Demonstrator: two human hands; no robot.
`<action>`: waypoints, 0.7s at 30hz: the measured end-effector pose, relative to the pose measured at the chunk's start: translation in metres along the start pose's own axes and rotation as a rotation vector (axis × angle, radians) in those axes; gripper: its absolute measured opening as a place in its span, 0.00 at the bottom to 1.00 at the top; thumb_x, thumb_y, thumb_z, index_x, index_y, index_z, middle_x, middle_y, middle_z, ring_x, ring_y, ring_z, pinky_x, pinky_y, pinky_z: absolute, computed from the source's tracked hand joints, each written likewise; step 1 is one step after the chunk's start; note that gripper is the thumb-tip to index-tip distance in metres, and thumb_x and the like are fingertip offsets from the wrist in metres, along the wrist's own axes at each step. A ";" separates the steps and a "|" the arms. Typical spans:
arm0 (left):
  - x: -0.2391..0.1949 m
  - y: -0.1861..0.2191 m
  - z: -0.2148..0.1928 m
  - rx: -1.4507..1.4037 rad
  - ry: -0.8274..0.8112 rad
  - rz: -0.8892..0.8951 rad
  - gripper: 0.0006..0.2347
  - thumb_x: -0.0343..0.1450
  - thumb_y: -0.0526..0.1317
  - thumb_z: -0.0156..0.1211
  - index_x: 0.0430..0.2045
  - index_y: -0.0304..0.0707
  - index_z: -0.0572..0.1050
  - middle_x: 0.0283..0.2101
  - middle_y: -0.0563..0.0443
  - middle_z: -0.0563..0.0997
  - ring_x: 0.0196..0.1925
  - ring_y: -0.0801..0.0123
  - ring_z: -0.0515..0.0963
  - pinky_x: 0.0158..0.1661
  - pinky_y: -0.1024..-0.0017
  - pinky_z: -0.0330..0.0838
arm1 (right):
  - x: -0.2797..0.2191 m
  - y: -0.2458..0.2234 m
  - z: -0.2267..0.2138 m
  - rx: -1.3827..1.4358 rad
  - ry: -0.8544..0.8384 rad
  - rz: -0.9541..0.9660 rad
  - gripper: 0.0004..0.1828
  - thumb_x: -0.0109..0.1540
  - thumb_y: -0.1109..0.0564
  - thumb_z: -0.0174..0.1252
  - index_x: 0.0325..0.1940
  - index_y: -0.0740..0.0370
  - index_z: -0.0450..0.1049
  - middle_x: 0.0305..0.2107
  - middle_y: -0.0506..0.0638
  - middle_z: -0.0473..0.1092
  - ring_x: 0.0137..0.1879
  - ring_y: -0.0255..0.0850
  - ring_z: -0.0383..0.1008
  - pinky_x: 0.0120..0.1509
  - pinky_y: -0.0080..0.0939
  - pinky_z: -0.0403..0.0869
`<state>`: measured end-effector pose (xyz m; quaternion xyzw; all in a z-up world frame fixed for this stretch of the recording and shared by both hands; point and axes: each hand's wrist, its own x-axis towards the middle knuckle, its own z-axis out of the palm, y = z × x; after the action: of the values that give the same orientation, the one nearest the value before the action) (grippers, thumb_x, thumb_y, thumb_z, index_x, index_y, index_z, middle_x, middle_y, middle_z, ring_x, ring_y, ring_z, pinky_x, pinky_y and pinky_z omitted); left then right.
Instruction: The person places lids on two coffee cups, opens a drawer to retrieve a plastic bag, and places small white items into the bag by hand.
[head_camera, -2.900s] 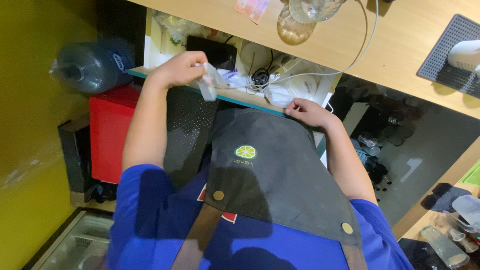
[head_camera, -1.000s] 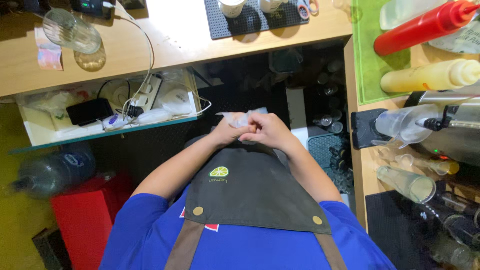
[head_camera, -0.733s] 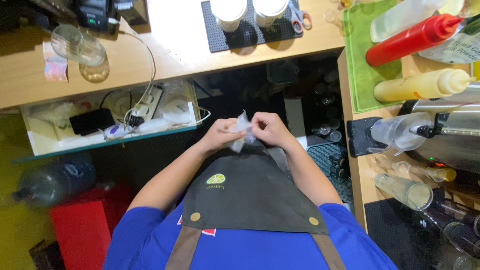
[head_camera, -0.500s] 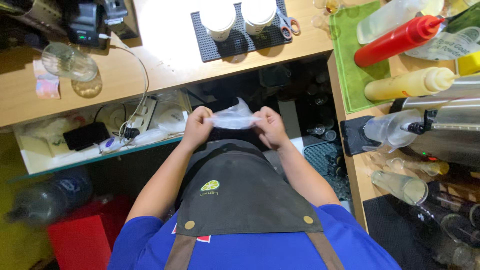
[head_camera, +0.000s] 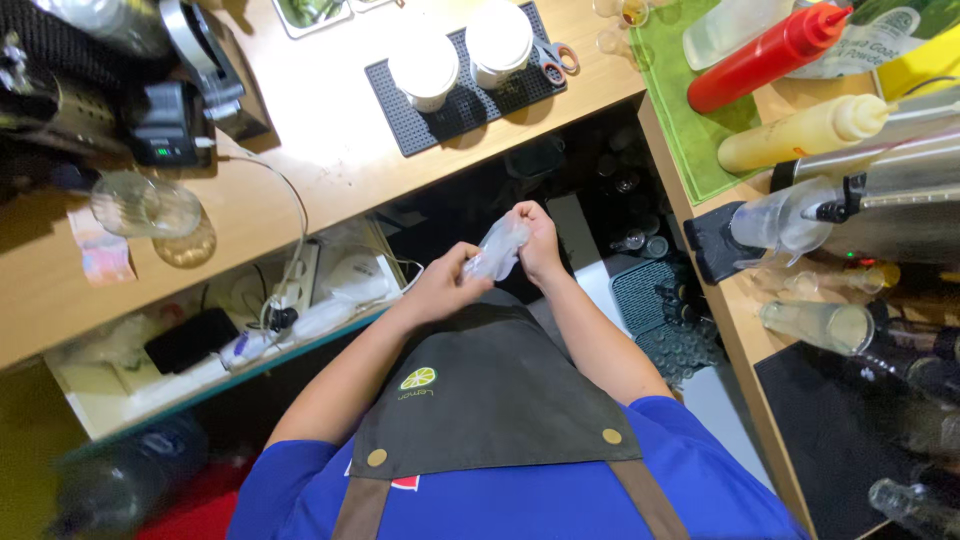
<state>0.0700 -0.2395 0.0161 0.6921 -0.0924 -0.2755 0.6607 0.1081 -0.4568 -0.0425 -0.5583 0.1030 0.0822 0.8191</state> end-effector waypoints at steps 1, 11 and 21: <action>-0.002 -0.004 -0.010 0.243 0.025 0.088 0.14 0.69 0.37 0.64 0.46 0.35 0.71 0.28 0.49 0.77 0.28 0.70 0.77 0.31 0.71 0.72 | -0.001 -0.003 0.006 0.167 0.027 0.071 0.03 0.68 0.62 0.50 0.41 0.59 0.69 0.31 0.45 0.71 0.35 0.31 0.71 0.40 0.31 0.73; 0.017 -0.053 -0.093 -0.685 0.226 0.011 0.10 0.71 0.30 0.52 0.46 0.37 0.68 0.36 0.51 0.77 0.33 0.73 0.76 0.31 0.75 0.68 | -0.041 -0.011 0.055 -0.409 -0.207 0.107 0.08 0.60 0.66 0.63 0.33 0.61 0.70 0.23 0.43 0.67 0.26 0.28 0.64 0.27 0.30 0.62; -0.005 0.055 -0.115 1.190 -0.325 0.391 0.08 0.69 0.43 0.66 0.41 0.56 0.79 0.39 0.45 0.78 0.33 0.55 0.81 0.36 0.59 0.75 | -0.016 0.032 0.082 -0.733 0.042 -0.087 0.05 0.60 0.62 0.56 0.33 0.60 0.65 0.22 0.48 0.64 0.27 0.34 0.65 0.29 0.39 0.66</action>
<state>0.1362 -0.1437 0.0676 0.8599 -0.4526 -0.1530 0.1795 0.0908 -0.3694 -0.0385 -0.8199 0.0597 0.0673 0.5654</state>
